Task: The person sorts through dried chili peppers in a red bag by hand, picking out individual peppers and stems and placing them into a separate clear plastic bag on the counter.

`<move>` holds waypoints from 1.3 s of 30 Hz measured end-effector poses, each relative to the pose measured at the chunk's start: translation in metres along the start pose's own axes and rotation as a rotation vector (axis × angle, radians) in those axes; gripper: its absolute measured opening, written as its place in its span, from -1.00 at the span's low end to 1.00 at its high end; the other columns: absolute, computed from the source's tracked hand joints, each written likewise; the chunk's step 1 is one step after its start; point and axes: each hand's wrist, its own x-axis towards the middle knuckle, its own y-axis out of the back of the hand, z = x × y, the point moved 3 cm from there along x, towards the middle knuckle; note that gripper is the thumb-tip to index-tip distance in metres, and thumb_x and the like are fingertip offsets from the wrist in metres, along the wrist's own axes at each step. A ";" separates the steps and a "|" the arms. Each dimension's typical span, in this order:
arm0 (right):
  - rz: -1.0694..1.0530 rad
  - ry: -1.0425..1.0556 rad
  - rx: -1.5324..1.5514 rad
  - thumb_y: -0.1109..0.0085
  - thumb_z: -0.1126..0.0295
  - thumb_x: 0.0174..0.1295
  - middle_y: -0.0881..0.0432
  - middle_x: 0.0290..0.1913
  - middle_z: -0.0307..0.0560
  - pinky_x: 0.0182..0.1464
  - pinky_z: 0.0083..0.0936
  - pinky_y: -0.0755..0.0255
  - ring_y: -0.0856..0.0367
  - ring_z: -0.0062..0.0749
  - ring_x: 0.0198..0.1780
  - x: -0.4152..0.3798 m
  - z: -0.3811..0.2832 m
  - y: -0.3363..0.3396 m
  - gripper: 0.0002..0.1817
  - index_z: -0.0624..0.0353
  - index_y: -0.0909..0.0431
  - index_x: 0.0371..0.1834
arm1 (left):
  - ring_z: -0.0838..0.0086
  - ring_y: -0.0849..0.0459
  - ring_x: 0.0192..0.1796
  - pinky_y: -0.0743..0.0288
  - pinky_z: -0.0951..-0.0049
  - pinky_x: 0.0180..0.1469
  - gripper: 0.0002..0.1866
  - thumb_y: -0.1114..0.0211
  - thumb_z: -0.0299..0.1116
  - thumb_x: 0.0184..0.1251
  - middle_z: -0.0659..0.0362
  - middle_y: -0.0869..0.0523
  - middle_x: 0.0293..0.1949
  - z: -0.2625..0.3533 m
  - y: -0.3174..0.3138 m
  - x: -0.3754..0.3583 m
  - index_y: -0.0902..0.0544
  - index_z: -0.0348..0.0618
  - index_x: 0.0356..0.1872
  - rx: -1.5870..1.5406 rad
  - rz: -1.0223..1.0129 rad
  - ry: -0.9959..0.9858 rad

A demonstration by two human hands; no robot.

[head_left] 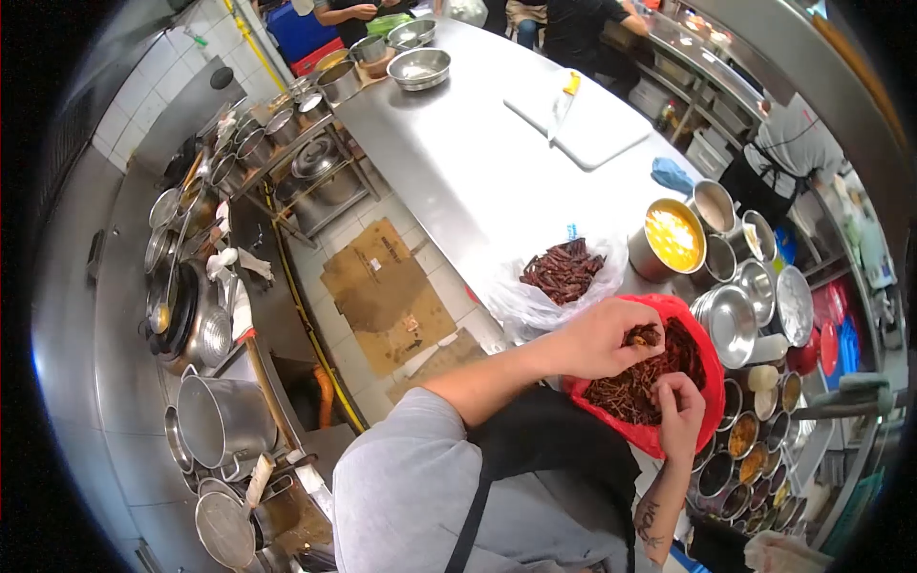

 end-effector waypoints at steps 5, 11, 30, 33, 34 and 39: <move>-0.105 0.002 0.192 -0.14 0.44 0.45 -0.62 -0.27 -0.27 -0.24 -0.68 -0.38 -0.51 -0.69 -0.28 0.002 0.000 -0.014 -0.85 0.25 -0.60 -0.03 | 0.53 -0.72 -0.33 -0.59 0.44 -0.22 -0.92 -0.28 -0.48 0.41 0.13 -0.72 -0.37 -0.013 -0.033 -0.008 -0.60 -0.28 -0.19 -0.296 -0.171 0.208; -0.278 0.009 0.413 -0.13 0.29 0.48 -0.63 -0.27 -0.14 -0.27 -0.61 -0.38 -0.55 -0.54 -0.32 -0.007 -0.006 -0.012 -0.75 0.30 -0.59 -0.07 | 0.46 -0.73 -0.32 -0.58 0.39 -0.19 -0.91 -0.24 -0.48 0.44 0.12 -0.72 -0.42 -0.018 -0.032 -0.008 -0.57 -0.29 -0.18 -0.320 -0.168 0.144; 0.225 -0.029 -0.217 -0.17 0.43 0.36 -0.48 -0.54 -0.26 -0.34 -0.56 -0.29 -0.39 -0.64 -0.42 0.007 0.039 0.023 -0.76 0.34 -0.51 -0.47 | 0.59 -0.65 -0.36 -0.53 0.50 -0.29 -0.88 -0.41 -0.41 0.29 0.19 -0.71 -0.41 -0.034 -0.008 0.000 -0.66 -0.21 -0.27 -0.037 0.261 0.180; 0.089 -0.119 -0.455 -0.29 0.33 0.28 -0.49 -0.55 -0.08 -0.33 -0.48 -0.38 -0.46 -0.51 -0.45 0.007 0.041 0.028 -0.71 0.36 -0.57 -0.47 | 0.61 -0.61 -0.38 -0.52 0.51 -0.30 -0.90 -0.37 -0.42 0.30 0.20 -0.70 -0.45 -0.055 0.046 0.010 -0.66 -0.23 -0.28 0.141 0.473 0.280; 0.067 -0.103 -0.496 -0.30 0.32 0.26 -0.52 -0.52 -0.03 -0.30 -0.43 -0.40 -0.51 -0.42 -0.42 0.006 0.040 0.025 -0.72 0.35 -0.59 -0.46 | 0.62 -0.60 -0.39 -0.52 0.51 -0.30 -0.91 -0.35 -0.44 0.31 0.19 -0.70 -0.45 -0.076 0.062 0.011 -0.66 -0.25 -0.28 0.173 0.526 0.319; -0.010 -0.005 -0.629 -0.36 0.35 0.14 -0.62 -0.18 0.20 0.05 -0.19 -0.47 -0.63 0.10 -0.05 0.005 0.051 0.018 -0.81 0.28 -0.67 -0.36 | 0.11 -0.72 -0.28 -0.60 0.25 -0.12 -0.77 -0.34 -0.34 0.18 -0.05 -0.74 -0.34 -0.179 0.109 -0.009 -0.68 -0.27 -0.21 0.546 0.479 0.519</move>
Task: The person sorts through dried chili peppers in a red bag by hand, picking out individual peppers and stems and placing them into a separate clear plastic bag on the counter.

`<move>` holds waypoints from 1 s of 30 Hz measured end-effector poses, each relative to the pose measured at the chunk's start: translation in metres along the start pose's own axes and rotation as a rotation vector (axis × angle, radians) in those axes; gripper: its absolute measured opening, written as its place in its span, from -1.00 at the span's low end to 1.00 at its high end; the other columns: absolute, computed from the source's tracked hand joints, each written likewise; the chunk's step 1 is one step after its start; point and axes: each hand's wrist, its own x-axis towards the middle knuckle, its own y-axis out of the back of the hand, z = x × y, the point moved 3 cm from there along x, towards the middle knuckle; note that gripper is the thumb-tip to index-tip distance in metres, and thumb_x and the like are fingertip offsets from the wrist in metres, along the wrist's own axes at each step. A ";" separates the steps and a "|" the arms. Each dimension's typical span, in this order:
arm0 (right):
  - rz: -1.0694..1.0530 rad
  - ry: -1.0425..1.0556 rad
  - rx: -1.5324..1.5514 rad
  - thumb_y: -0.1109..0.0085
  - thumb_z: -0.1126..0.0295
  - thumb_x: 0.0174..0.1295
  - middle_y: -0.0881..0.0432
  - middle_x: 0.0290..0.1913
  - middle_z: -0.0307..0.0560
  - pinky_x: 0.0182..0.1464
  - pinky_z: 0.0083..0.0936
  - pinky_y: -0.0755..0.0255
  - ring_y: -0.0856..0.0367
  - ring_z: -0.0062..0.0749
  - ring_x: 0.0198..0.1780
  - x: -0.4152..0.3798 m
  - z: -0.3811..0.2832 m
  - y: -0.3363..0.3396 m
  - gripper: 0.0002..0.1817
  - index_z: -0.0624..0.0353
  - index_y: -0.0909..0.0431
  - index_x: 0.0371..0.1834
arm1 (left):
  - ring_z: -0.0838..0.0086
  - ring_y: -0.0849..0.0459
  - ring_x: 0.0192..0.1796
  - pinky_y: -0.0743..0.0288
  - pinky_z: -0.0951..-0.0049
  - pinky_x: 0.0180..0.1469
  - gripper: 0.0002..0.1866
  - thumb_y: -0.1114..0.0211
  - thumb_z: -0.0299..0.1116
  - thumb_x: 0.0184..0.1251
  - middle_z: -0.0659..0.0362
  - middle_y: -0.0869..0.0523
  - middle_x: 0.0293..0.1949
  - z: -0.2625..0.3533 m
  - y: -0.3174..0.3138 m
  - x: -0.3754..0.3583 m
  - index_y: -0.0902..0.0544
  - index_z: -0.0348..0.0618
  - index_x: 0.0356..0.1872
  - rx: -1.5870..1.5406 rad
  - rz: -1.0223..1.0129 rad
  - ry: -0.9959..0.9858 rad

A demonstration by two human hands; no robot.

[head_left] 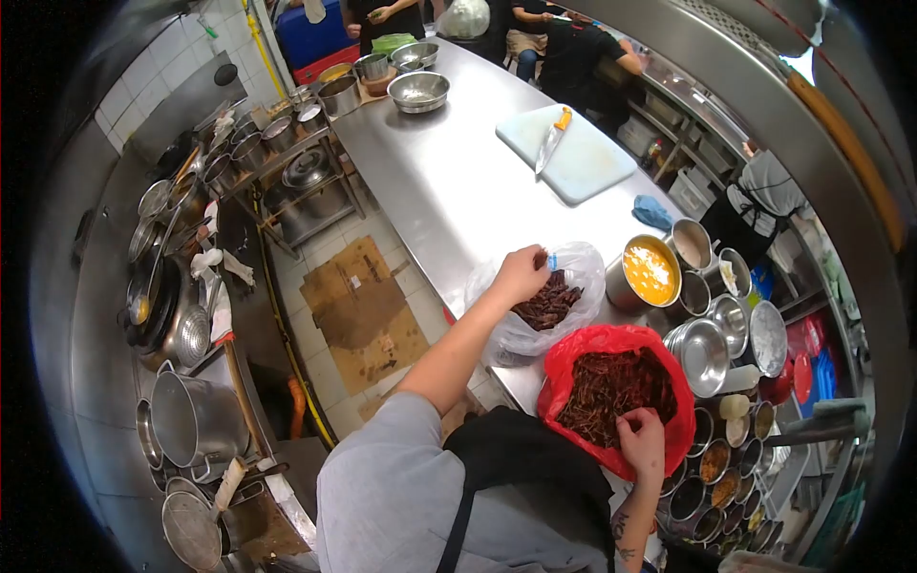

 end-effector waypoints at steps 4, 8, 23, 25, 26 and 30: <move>-0.028 0.038 -0.005 -0.37 0.37 0.10 -0.58 -0.01 0.22 0.23 -0.15 -0.40 -0.55 0.15 0.11 0.002 -0.005 -0.003 -0.76 0.24 -0.65 -0.21 | -0.09 -0.57 0.21 -0.50 0.00 0.22 -0.51 -0.34 -0.29 0.12 -0.16 -0.58 0.17 -0.042 -0.029 -0.011 -0.61 -0.15 0.14 0.321 -0.371 0.174; -0.004 0.101 -0.066 -0.44 0.35 0.03 -0.48 0.21 0.23 0.33 -0.12 -0.34 -0.45 0.19 0.26 0.005 0.011 -0.007 -0.50 0.19 -0.58 0.08 | -0.23 -0.19 0.50 -0.17 -0.42 0.40 -0.24 -0.39 -0.22 0.13 -0.11 -0.13 0.56 -0.006 -0.019 -0.040 -0.38 -0.03 0.42 0.496 -0.634 0.226; -0.064 -0.049 -0.189 -0.53 0.34 -0.20 -0.42 0.26 0.21 0.24 -0.07 -0.49 -0.53 0.23 0.20 0.022 -0.002 -0.024 -0.07 -0.01 -0.33 0.38 | 0.40 -0.70 -0.20 -0.61 0.37 -0.15 -0.71 -0.37 -0.36 0.30 0.06 -0.68 -0.23 0.127 0.011 -0.083 -0.64 -0.26 -0.02 -0.332 -0.393 -0.352; -0.048 -0.040 -0.173 -0.51 0.37 -0.20 -0.50 0.16 0.21 0.19 -0.08 -0.51 -0.59 0.23 0.14 0.025 0.006 -0.026 -0.16 0.01 -0.40 0.30 | 0.43 -0.70 -0.22 -0.62 0.40 -0.19 -0.71 -0.38 -0.34 0.34 0.09 -0.69 -0.23 0.149 -0.009 -0.111 -0.64 -0.25 0.00 -0.515 -0.740 -0.498; -0.050 -0.033 -0.157 -0.51 0.39 -0.19 -0.55 0.11 0.21 0.17 -0.09 -0.51 -0.61 0.24 0.11 0.029 0.022 -0.031 -0.21 0.03 -0.44 0.26 | 0.40 -0.70 -0.21 -0.62 0.39 -0.18 -0.70 -0.37 -0.32 0.35 0.09 -0.70 -0.21 0.155 -0.025 -0.127 -0.64 -0.25 0.02 -0.589 -0.927 -0.537; -0.025 -0.094 -0.009 -0.46 0.48 -0.14 -0.69 -0.10 0.19 0.11 -0.17 -0.53 -0.70 0.13 0.00 0.026 0.024 -0.025 -0.41 0.15 -0.55 0.08 | 0.08 -0.59 0.14 -0.46 0.13 0.19 -0.51 -0.40 -0.35 0.21 -0.05 -0.60 0.08 0.136 -0.089 -0.166 -0.53 -0.26 0.17 -0.390 -1.040 -0.720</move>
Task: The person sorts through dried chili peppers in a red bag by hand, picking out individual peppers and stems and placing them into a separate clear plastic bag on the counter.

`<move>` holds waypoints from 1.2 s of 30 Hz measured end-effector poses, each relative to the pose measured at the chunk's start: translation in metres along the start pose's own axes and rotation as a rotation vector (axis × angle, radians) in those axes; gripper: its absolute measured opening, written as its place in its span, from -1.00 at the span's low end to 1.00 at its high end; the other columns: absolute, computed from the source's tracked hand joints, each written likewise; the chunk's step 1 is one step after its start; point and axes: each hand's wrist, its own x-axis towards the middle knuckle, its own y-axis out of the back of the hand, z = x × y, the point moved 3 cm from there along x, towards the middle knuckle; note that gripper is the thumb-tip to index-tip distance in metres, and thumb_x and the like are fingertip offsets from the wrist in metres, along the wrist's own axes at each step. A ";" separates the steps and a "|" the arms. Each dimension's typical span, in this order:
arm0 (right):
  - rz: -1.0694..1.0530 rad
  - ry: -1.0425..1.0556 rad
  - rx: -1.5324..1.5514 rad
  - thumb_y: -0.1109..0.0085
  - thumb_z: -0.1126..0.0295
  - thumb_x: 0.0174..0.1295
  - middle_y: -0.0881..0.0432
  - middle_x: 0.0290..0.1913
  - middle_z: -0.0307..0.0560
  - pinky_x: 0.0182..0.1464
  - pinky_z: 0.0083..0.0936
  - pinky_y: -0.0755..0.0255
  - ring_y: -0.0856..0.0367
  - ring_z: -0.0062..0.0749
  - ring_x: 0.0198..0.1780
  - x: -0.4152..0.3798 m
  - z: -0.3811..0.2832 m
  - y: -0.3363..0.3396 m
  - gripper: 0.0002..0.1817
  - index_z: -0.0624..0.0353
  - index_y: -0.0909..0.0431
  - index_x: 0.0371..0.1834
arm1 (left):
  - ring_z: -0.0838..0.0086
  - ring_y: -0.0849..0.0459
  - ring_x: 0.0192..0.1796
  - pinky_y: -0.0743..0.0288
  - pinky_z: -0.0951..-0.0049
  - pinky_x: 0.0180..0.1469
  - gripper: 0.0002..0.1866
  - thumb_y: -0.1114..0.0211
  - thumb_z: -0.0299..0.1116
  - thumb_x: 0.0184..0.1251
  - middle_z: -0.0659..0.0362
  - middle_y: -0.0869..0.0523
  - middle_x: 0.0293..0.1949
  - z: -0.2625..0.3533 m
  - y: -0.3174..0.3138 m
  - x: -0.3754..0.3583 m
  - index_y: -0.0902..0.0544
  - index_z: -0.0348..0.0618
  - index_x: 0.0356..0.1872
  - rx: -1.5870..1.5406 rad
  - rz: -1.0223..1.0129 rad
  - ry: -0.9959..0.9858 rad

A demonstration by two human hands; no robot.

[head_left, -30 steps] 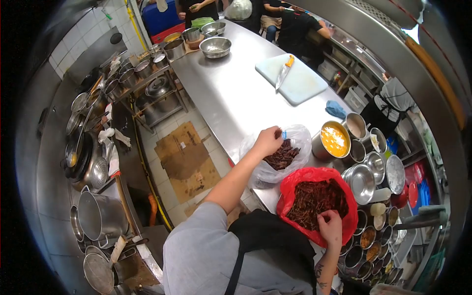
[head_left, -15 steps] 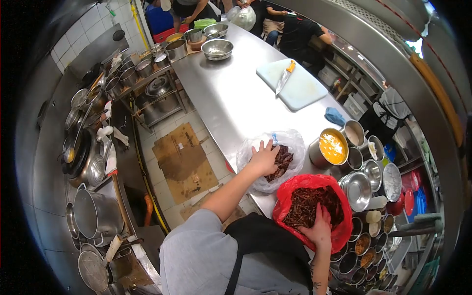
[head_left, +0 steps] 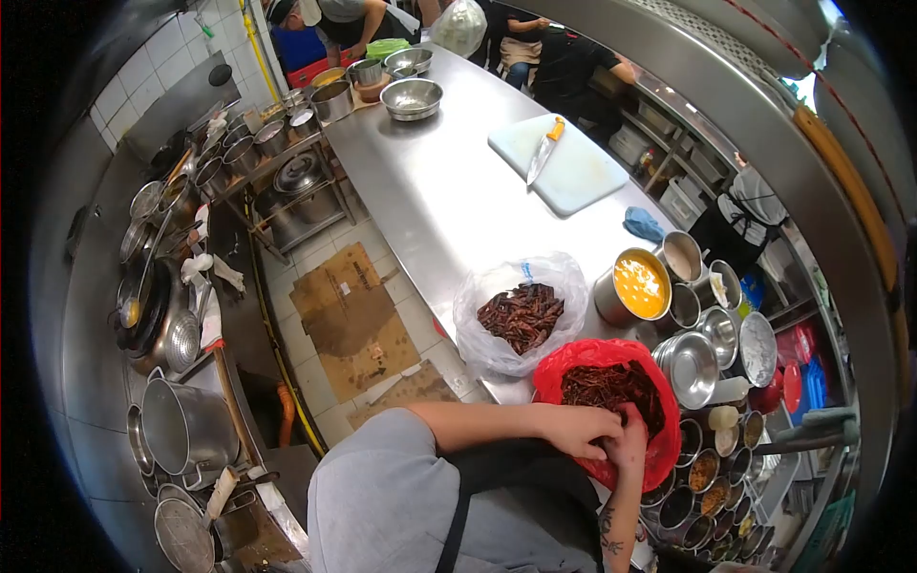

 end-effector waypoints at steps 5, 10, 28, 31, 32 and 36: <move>0.075 -0.064 0.273 -0.45 0.52 -0.10 -0.73 -0.11 0.17 0.08 -0.30 -0.53 -0.72 -0.12 -0.03 -0.014 0.000 0.010 -0.48 0.28 -0.55 0.02 | -0.02 -0.48 0.27 -0.37 -0.05 0.28 -0.07 -0.45 -0.33 0.05 -0.07 -0.49 0.25 -0.028 -0.020 -0.003 -0.21 -0.07 0.51 0.688 0.160 0.190; 0.072 -0.068 0.168 -0.50 0.46 -0.12 -0.73 -0.11 0.18 0.05 -0.28 -0.54 -0.73 -0.12 -0.04 -0.017 0.006 0.009 -0.50 0.30 -0.59 -0.04 | 0.02 -0.56 0.20 -0.44 0.02 0.20 -0.09 -0.41 -0.34 0.05 -0.03 -0.55 0.18 -0.032 -0.026 0.014 -0.24 -0.01 0.51 0.613 -0.051 0.358; 0.074 0.182 0.486 -0.35 0.52 0.24 -0.74 -0.19 -0.09 0.07 -0.47 -0.51 -0.68 -0.38 -0.09 -0.019 -0.021 0.034 -0.81 0.32 -0.69 -0.10 | 0.02 -0.56 0.18 -0.47 0.04 0.24 -0.68 -0.30 -0.44 0.22 -0.02 -0.60 0.00 -0.026 -0.006 -0.007 -0.64 -0.15 0.02 0.246 0.403 0.408; 0.101 0.174 0.533 -0.34 0.52 0.25 -0.73 -0.21 -0.10 0.04 -0.47 -0.53 -0.69 -0.40 -0.12 -0.023 -0.013 0.032 -0.80 0.33 -0.67 -0.08 | 0.04 -0.56 0.17 -0.47 0.07 0.23 -0.71 -0.29 -0.44 0.24 -0.02 -0.61 -0.02 -0.021 -0.009 -0.008 -0.66 -0.17 0.00 0.220 0.440 0.391; 0.075 0.050 0.642 -0.34 0.53 0.25 -0.73 -0.21 -0.09 0.04 -0.47 -0.54 -0.69 -0.40 -0.13 -0.026 -0.010 0.032 -0.79 0.32 -0.67 -0.07 | 0.04 -0.56 0.17 -0.47 0.07 0.23 -0.72 -0.29 -0.44 0.25 -0.02 -0.62 -0.02 -0.020 -0.009 -0.009 -0.66 -0.18 0.00 0.210 0.453 0.391; 0.005 -0.108 0.659 -0.35 0.52 0.22 -0.72 -0.16 -0.07 -0.02 -0.46 -0.59 -0.68 -0.43 -0.17 -0.036 -0.024 0.043 -0.79 0.31 -0.66 -0.09 | 0.03 -0.57 0.17 -0.45 0.11 0.26 -0.63 -0.31 -0.38 0.30 -0.06 -0.62 0.00 -0.015 -0.006 -0.010 -0.63 -0.21 0.12 0.178 0.500 0.335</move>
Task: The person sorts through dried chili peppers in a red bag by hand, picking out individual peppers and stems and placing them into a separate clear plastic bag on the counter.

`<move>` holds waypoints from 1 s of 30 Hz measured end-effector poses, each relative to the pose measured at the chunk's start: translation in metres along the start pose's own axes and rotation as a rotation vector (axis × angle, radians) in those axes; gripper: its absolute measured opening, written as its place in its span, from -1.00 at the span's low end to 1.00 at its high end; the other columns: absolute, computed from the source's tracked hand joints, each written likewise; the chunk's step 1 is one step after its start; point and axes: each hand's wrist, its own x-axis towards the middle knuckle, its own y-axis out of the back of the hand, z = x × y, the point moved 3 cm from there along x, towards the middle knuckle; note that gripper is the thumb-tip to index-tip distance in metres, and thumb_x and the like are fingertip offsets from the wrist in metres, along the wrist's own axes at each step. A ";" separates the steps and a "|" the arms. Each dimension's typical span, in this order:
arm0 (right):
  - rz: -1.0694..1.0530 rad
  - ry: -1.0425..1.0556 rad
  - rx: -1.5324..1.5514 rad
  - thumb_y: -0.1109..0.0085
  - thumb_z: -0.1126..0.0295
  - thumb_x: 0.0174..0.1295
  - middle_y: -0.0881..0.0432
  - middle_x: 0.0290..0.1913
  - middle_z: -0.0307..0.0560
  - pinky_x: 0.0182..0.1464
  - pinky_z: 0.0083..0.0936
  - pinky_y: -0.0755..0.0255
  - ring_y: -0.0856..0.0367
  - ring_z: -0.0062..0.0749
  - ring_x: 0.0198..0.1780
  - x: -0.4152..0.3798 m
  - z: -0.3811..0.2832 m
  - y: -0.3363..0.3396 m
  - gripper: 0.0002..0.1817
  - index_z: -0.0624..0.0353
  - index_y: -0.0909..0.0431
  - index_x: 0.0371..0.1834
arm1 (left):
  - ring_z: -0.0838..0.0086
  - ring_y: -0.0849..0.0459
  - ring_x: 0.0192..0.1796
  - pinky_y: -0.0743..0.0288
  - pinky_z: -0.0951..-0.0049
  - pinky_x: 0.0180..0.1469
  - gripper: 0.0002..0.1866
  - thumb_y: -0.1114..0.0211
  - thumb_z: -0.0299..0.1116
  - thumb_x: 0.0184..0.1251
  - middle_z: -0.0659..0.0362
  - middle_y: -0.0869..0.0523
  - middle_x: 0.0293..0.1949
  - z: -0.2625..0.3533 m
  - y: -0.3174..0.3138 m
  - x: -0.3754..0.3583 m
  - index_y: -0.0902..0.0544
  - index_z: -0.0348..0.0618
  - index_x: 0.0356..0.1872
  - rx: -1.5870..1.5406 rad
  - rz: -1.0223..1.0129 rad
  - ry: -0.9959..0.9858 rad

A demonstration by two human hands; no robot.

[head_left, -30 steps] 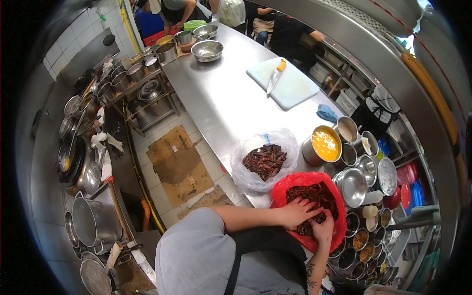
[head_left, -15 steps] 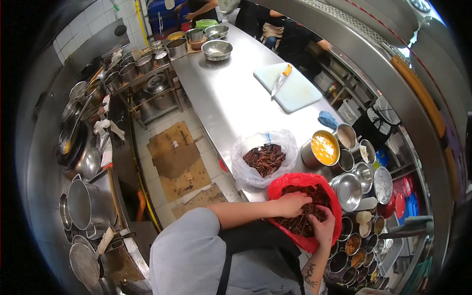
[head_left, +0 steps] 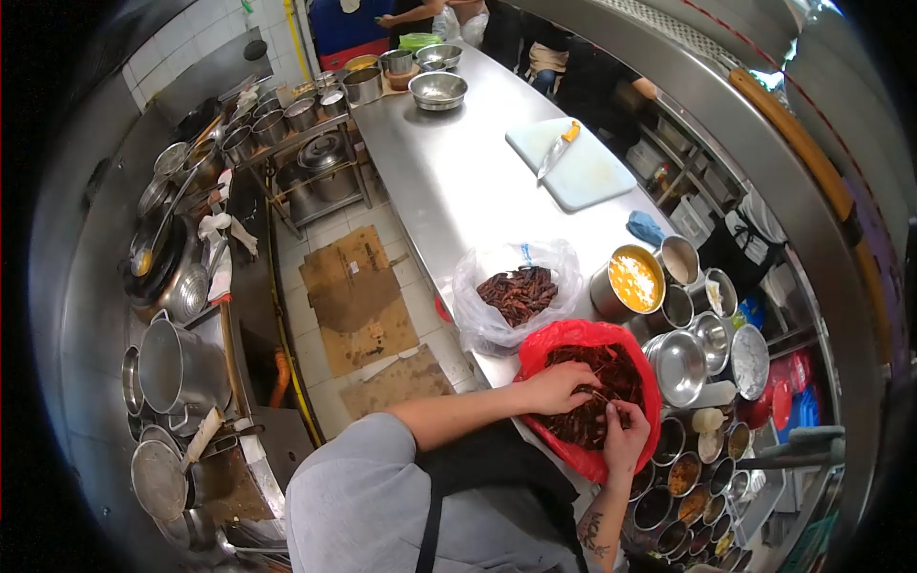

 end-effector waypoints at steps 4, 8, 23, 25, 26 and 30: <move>-0.040 0.383 -0.267 -0.36 0.50 0.23 -0.73 -0.03 -0.03 -0.10 -0.49 -0.63 -0.70 -0.42 -0.07 0.008 0.012 0.005 -0.75 0.30 -0.67 -0.03 | 0.00 -0.58 0.17 -0.41 0.13 0.31 -0.47 -0.23 -0.29 0.44 -0.17 -0.60 0.06 0.011 0.005 0.002 -0.46 -0.27 0.37 0.065 -0.079 -0.097; -0.081 0.392 -0.352 -0.35 0.48 0.24 -0.70 0.12 0.03 -0.08 -0.51 -0.63 -0.69 -0.39 0.07 -0.002 -0.010 -0.005 -0.68 0.29 -0.67 0.06 | 0.01 -0.61 0.17 -0.45 0.12 0.28 -0.60 -0.07 -0.45 0.51 -0.13 -0.64 0.08 -0.015 -0.005 0.018 -0.51 -0.27 0.31 -0.068 -0.089 -0.096; 0.166 0.405 -0.243 -0.32 0.43 0.25 -0.70 0.06 0.12 0.10 -0.39 -0.58 -0.70 -0.15 0.09 -0.001 -0.011 -0.010 -0.72 0.30 -0.66 0.00 | 0.27 -0.70 0.17 -0.54 0.28 0.29 -0.43 -0.07 -0.44 0.60 -0.09 -0.68 0.15 -0.028 -0.001 0.042 -0.11 -0.17 0.53 -1.094 -0.236 0.352; 0.153 0.254 -0.181 -0.31 0.43 0.25 -0.71 0.02 0.08 0.01 -0.42 -0.61 -0.72 -0.20 0.04 -0.003 -0.013 -0.004 -0.73 0.27 -0.67 0.00 | 0.24 -0.69 0.19 -0.54 0.27 0.30 -0.48 -0.07 -0.46 0.59 -0.12 -0.66 0.18 -0.018 -0.003 0.044 -0.18 -0.21 0.48 -1.107 -0.239 0.368; 0.169 0.301 -0.186 -0.30 0.44 0.26 -0.73 -0.05 0.04 -0.09 -0.45 -0.60 -0.73 -0.26 -0.06 -0.004 -0.013 -0.002 -0.75 0.25 -0.69 -0.02 | 0.25 -0.68 0.20 -0.53 0.29 0.31 -0.60 -0.07 -0.46 0.59 -0.11 -0.63 0.22 -0.010 -0.004 0.043 -0.32 -0.25 0.36 -1.137 -0.237 0.359; 0.253 0.224 -0.159 -0.32 0.43 0.25 -0.73 -0.18 -0.01 -0.20 -0.49 -0.56 -0.70 -0.40 -0.27 -0.002 -0.005 0.002 -0.80 0.25 -0.71 -0.09 | 0.32 -0.68 0.19 -0.51 0.37 0.29 -0.76 -0.06 -0.45 0.59 -0.05 -0.66 0.19 -0.010 -0.016 0.046 -0.50 -0.30 0.15 -1.139 -0.245 0.351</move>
